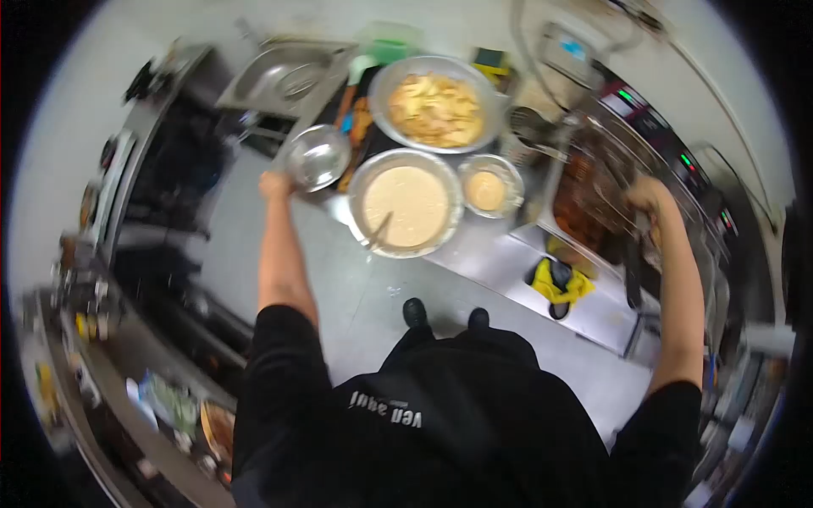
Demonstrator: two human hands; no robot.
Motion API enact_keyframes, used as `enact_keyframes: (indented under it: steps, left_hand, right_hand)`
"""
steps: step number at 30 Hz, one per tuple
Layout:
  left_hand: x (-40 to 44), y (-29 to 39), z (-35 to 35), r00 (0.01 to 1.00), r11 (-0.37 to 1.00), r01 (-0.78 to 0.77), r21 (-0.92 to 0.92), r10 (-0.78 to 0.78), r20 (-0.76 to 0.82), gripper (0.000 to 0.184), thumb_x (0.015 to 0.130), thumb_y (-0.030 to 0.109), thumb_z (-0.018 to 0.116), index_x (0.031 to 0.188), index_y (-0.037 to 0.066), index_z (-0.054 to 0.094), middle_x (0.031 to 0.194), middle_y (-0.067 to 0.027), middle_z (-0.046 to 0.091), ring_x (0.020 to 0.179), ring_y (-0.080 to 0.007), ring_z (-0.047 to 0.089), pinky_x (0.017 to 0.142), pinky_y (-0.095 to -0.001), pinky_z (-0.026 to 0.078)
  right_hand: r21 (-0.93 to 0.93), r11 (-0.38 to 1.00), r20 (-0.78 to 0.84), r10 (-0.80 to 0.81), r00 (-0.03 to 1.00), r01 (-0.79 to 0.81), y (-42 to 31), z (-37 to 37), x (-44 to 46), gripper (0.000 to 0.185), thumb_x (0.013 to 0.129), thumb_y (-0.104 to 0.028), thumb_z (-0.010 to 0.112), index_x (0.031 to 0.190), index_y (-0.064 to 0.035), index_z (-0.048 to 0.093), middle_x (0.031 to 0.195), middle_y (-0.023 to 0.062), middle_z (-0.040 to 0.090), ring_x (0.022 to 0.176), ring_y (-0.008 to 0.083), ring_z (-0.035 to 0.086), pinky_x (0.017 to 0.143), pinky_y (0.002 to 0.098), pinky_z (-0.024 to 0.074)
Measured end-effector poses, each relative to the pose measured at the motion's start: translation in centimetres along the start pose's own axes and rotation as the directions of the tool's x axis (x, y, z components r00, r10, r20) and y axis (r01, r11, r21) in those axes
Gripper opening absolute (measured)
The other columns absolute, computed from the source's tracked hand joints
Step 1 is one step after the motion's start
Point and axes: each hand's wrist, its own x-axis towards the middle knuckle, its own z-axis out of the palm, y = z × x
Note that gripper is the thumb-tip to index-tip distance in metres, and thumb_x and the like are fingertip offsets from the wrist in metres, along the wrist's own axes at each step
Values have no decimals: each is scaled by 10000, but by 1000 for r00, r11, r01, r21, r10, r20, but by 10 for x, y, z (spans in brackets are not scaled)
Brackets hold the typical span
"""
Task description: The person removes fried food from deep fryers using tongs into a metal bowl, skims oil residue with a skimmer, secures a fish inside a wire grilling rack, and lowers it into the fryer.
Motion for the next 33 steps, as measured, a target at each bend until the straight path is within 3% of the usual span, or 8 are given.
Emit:
enact_keyframes:
  steps: [3,5,7,9,13,15,19,33]
  left_hand:
    - [64,-35,52,994,995,-79,56,75,81,221,761,270,663,944,152,706,884,-88,709,785,-265,682,675,-396,526]
    - [51,-50,30,752,708,-635,308,658,38,329,735,344,724,929,80,688,897,-117,695,757,-251,673,640,-386,543]
    - [55,-34,30,959,669,193,-718,24,281,240,756,145,679,861,-65,627,820,-90,651,754,-178,644,588,-322,569]
    - [85,-58,49,923,694,-45,-718,303,235,115,716,85,663,716,7,578,681,-74,576,638,-152,591,493,-305,532]
    - [56,-28,5,859,495,457,-739,-31,511,227,745,143,667,621,103,481,550,-17,460,437,-107,432,368,-227,378]
    - [42,-6,-11,877,530,468,-707,-176,448,238,759,168,665,621,102,483,563,-9,474,399,-107,397,337,-227,334]
    - [42,-10,-24,922,393,370,-842,-44,385,187,803,176,637,669,83,544,583,-25,504,425,-128,465,371,-227,401]
    - [-67,16,-111,1000,194,-11,-981,12,-8,158,916,167,567,906,17,520,767,-43,550,633,-109,526,630,-270,552]
  right_hand:
    - [-83,996,17,-35,999,36,49,-34,-11,290,696,-241,658,775,37,684,758,216,662,664,276,659,625,417,520]
    - [137,987,57,81,995,-88,67,-70,-62,250,757,-221,652,791,25,680,684,170,658,593,231,641,593,407,513]
    - [247,960,-49,152,987,-136,93,-91,-108,226,785,-176,658,869,34,650,658,166,644,531,214,628,558,403,516]
    - [327,924,-122,249,961,-198,116,-105,-155,240,774,-165,671,900,37,642,713,153,654,526,220,625,578,377,525]
    - [368,864,-109,407,907,-343,190,-82,-193,250,739,-139,680,933,17,656,803,162,671,632,249,667,636,386,540]
    - [-252,945,-434,81,897,-207,233,-38,-178,288,692,-106,689,968,-26,675,864,175,677,782,284,685,694,399,545]
    - [-468,848,-376,62,924,-248,250,23,-157,150,686,-91,682,831,-64,712,876,142,698,848,290,684,732,391,549]
    - [-425,881,-569,-80,819,-210,275,92,-120,255,823,-82,547,1060,-19,615,891,112,661,757,260,673,633,344,537]
